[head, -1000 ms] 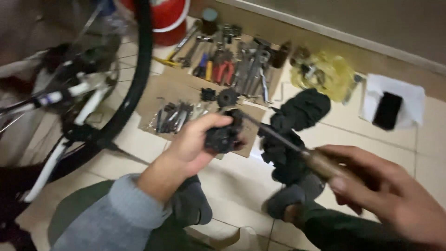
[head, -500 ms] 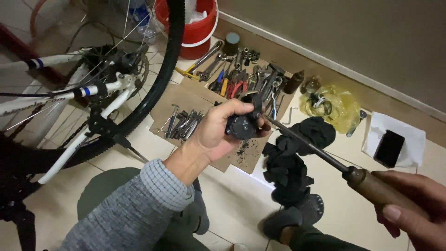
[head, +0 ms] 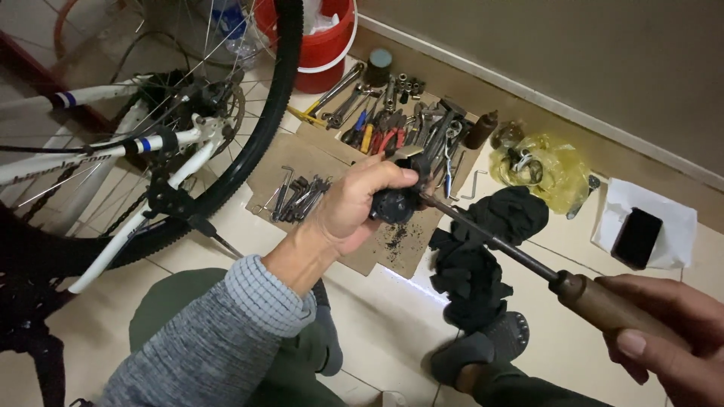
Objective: The person sits on the floor and uses a screwdriver to scrape black residue from a bicycle cassette cog. They then wipe the cog with a black cloth and continue scraping and wiping to remove the residue.
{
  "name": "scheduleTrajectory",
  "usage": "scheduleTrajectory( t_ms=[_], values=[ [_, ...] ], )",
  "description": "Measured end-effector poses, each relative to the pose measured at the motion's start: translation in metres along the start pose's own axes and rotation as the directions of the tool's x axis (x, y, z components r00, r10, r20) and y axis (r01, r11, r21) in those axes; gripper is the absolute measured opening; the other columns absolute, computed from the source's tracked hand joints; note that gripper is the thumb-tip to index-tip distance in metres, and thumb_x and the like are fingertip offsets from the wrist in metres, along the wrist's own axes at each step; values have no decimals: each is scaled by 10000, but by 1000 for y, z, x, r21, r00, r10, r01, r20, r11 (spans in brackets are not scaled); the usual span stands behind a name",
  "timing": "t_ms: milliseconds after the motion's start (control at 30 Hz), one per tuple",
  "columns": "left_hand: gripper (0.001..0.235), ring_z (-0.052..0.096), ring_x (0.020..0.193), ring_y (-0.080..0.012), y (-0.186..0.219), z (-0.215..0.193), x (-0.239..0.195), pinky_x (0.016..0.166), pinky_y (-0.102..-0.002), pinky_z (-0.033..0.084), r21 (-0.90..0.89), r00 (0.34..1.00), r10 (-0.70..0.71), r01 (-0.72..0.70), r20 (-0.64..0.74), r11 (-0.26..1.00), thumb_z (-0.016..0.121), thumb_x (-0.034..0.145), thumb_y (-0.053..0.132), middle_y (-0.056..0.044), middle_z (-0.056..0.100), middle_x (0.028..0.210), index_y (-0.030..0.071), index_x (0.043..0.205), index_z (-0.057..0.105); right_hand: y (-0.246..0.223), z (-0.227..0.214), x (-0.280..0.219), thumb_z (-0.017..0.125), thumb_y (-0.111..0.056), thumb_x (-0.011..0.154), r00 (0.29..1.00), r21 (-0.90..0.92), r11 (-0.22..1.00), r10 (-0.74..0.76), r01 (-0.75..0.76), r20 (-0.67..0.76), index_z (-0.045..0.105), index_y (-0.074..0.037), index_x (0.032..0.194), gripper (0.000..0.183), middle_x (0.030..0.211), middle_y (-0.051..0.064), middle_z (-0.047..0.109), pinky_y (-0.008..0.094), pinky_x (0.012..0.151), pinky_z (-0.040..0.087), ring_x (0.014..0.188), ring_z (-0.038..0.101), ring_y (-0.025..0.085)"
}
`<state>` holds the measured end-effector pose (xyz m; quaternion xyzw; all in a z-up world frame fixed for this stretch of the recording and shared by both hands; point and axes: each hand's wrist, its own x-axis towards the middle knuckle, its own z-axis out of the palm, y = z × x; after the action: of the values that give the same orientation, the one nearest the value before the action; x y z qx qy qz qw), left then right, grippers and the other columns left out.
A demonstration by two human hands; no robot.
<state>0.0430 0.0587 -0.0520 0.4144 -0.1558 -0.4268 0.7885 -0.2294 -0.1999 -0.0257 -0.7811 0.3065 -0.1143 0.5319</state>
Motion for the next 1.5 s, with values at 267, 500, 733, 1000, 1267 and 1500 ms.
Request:
scheduleTrajectory(
  t_ms=[267,500,733,1000,1267,1500],
  values=[
    [269,678,886,-258,1,0,-1,628,-300,535,-28,996,-32,29,-89,999,655,849,199,-177,698,1004,-18,1006,683,4,-5,4,609,51,761,998,-18,999,-40,41,48,654,120,1315,560,614,365,541,431,392,342,453,471,424],
    [382,563,1001,-223,19,18,-15,939,-364,447,540,993,91,-36,-76,841,499,859,361,-85,607,1036,63,1062,628,28,-26,22,563,44,802,958,205,946,212,-251,193,651,68,1399,604,997,516,779,455,349,356,420,456,449],
    [180,477,996,-283,-1,-7,-6,943,-376,419,735,845,370,-524,386,430,424,1051,100,-159,454,1109,-2,967,546,1,7,0,655,102,728,1000,27,1000,-2,2,23,711,123,1263,539,684,343,624,449,516,420,492,509,395],
    [398,644,890,-265,1,-6,0,756,-369,508,-4,992,-68,68,-106,998,529,913,272,-175,683,924,12,1212,564,2,-12,4,753,84,663,996,-372,924,-87,93,33,713,-39,1291,642,1167,128,744,344,922,485,1064,693,250],
    [503,584,833,-247,10,-12,4,556,-280,504,-206,995,2,-23,-104,978,569,935,459,-175,581,1019,41,1214,546,-9,11,-5,745,120,671,995,-247,964,99,-102,-24,746,-41,1290,640,1084,176,773,427,757,558,754,732,373],
    [820,564,734,-164,15,12,0,509,-276,435,123,956,-50,89,-290,988,296,754,787,-120,629,1015,108,1126,565,-21,25,-7,822,-24,634,1000,-376,926,-25,30,18,803,-98,1204,575,974,122,815,370,706,575,833,751,249]
  ],
)
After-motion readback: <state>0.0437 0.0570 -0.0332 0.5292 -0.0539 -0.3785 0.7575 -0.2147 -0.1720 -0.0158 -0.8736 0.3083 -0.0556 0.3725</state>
